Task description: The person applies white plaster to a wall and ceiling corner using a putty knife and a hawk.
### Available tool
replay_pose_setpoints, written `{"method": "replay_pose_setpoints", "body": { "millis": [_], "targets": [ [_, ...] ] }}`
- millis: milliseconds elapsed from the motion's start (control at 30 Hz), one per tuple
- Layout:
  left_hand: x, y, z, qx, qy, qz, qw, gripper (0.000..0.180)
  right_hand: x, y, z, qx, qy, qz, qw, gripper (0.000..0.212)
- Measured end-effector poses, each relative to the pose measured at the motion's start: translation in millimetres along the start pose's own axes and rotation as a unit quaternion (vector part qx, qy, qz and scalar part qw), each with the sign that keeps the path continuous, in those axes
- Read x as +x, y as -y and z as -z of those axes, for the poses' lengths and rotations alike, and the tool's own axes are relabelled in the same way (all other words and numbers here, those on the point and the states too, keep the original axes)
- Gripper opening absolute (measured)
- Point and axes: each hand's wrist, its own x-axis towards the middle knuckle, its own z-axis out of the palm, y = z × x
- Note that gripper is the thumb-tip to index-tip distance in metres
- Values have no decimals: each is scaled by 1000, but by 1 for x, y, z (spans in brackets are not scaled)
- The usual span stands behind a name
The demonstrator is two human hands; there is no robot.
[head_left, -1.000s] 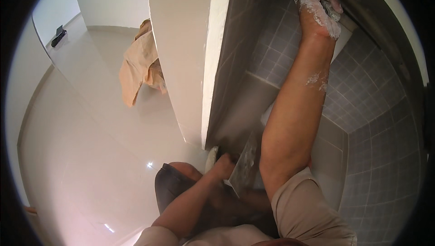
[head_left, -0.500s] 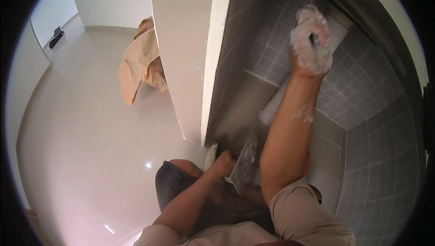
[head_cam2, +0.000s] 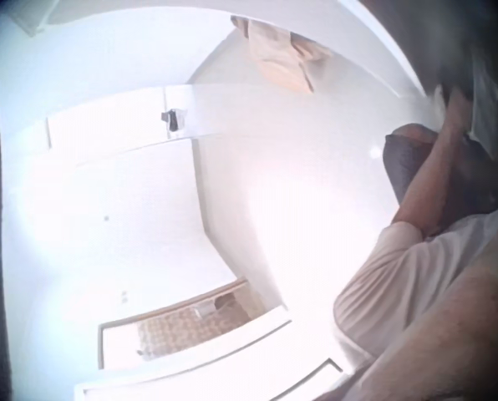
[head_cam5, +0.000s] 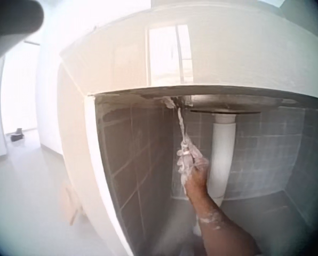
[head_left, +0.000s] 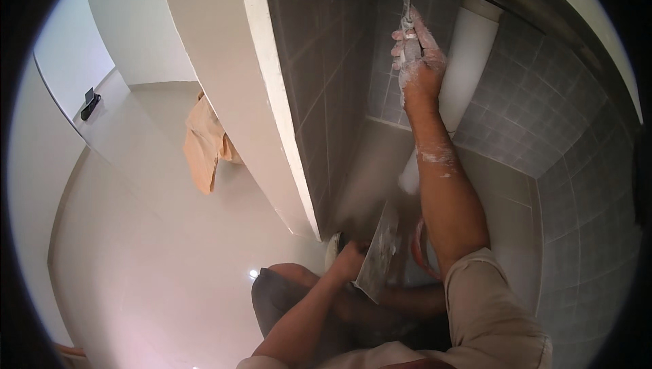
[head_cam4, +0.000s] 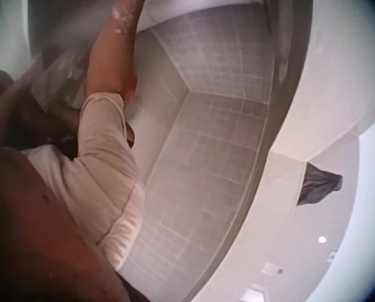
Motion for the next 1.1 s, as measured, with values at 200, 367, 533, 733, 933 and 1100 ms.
{"method": "replay_pose_setpoints", "body": {
  "millis": [200,367,533,733,933,1100],
  "targets": [
    [3,-2,0,-5,22,7,1000,44,6,-28,-14,84,-12,-11,996,38],
    [1,-13,0,5,13,-2,1000,43,21,-47,-21,123,12,12,992,41],
    [3,5,-2,-19,18,-34,999,42,6,-25,-28,204,28,-106,973,37],
    [4,-2,-1,2,24,20,1000,39,20,-3,-23,498,108,-214,833,20],
    [7,0,-1,2,34,-57,998,37,25,6,-30,529,95,-222,813,19],
    [7,-4,0,-11,46,-29,998,37,34,-1,-37,657,151,-212,707,19]
  ]
}}
